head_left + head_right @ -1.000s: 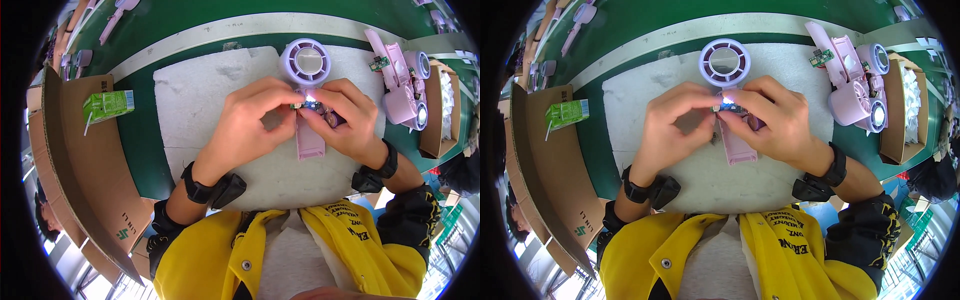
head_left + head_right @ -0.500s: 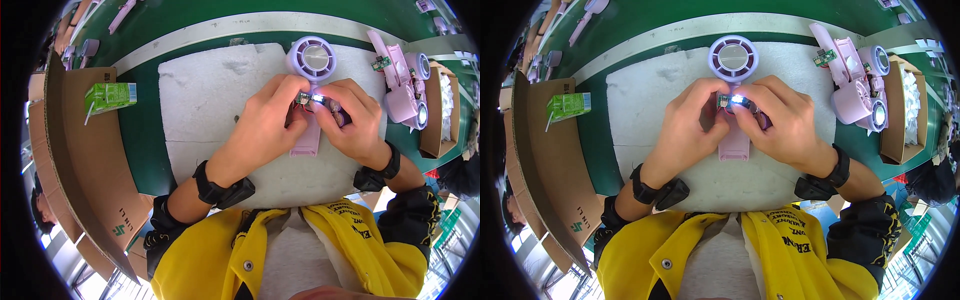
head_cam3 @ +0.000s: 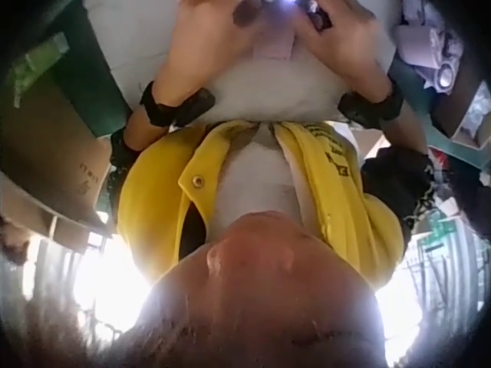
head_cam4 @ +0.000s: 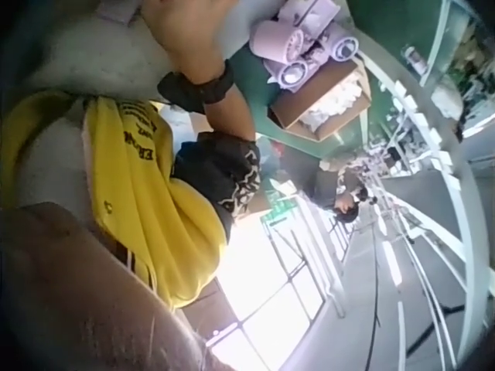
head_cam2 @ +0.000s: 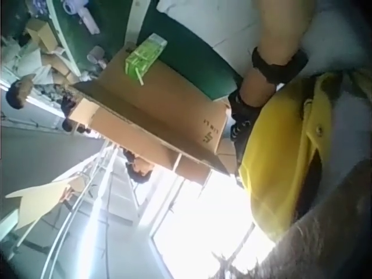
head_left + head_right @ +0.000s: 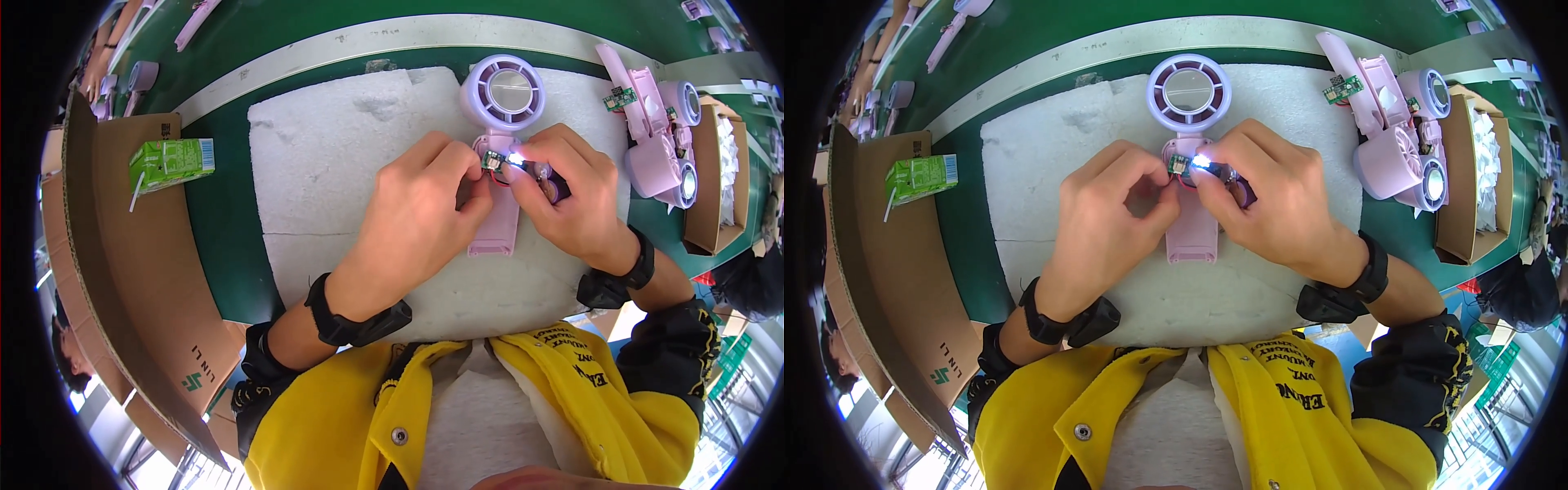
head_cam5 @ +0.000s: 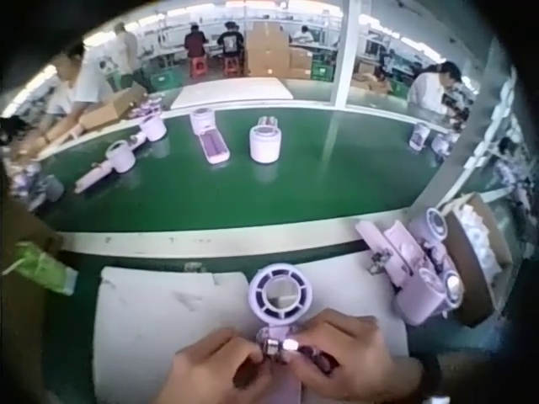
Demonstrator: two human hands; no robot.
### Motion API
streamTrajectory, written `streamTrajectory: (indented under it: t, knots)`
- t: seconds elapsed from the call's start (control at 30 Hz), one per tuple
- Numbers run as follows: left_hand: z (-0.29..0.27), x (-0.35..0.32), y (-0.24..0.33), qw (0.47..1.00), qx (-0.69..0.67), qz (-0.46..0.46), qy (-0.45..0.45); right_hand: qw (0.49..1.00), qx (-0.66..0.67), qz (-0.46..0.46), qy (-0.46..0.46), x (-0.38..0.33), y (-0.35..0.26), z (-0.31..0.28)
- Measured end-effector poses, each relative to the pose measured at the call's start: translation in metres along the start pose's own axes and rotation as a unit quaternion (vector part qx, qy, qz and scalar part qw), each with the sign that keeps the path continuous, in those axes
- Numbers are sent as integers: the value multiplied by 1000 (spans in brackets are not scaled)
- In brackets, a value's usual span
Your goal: The person assembles a handheld fan by connecting a battery pack to a circuit board and fitting them into the housing. After testing the fan, the person reaches into a box for a new battery pack and repeats the process with another fan.
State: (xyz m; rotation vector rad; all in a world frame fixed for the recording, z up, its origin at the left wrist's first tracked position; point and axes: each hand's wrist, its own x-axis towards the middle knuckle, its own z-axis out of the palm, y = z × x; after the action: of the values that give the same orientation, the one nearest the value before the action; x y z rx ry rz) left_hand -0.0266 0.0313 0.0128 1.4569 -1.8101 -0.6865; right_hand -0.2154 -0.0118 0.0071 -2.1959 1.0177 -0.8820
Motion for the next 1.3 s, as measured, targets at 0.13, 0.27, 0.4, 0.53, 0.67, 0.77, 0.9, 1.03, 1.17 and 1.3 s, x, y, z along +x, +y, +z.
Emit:
streamTrajectory:
  t: [0.13, 0.27, 0.4, 0.53, 0.67, 0.77, 0.9, 1.03, 1.17, 1.3]
  knots:
    - [-4, 1, 3, 999, 28, 18, -4, 1000, -17, -8, -5, 0, -1, -1]
    - [-8, 4, 0, 993, 80, 87, -27, 999, -35, -21, -8, 0, -1, 0]
    - [-6, 5, -3, 999, -7, 34, -27, 999, -32, -39, -3, 0, -2, 0]
    - [-4, 6, -3, 992, -113, -37, -37, 998, -33, -56, 0, -1, -2, 0]
    - [-9, 8, -3, 982, -139, -66, -110, 995, -50, -82, 10, -1, -1, 1]
    - [-9, 9, -2, 977, -158, -93, -105, 994, -59, -88, 16, 1, -3, 2]
    - [-9, 10, -1, 977, -156, -100, -106, 996, -40, -70, 37, 4, -6, 2]
    - [-8, 9, -2, 976, -157, -110, -108, 995, -63, -80, 22, 1, -3, 1]
    - [-9, 10, -1, 972, -164, -122, -116, 993, -69, -93, 30, 2, -2, 2]
    - [-8, 10, -2, 973, -163, -114, -119, 992, -79, -97, 34, 2, -1, 2]
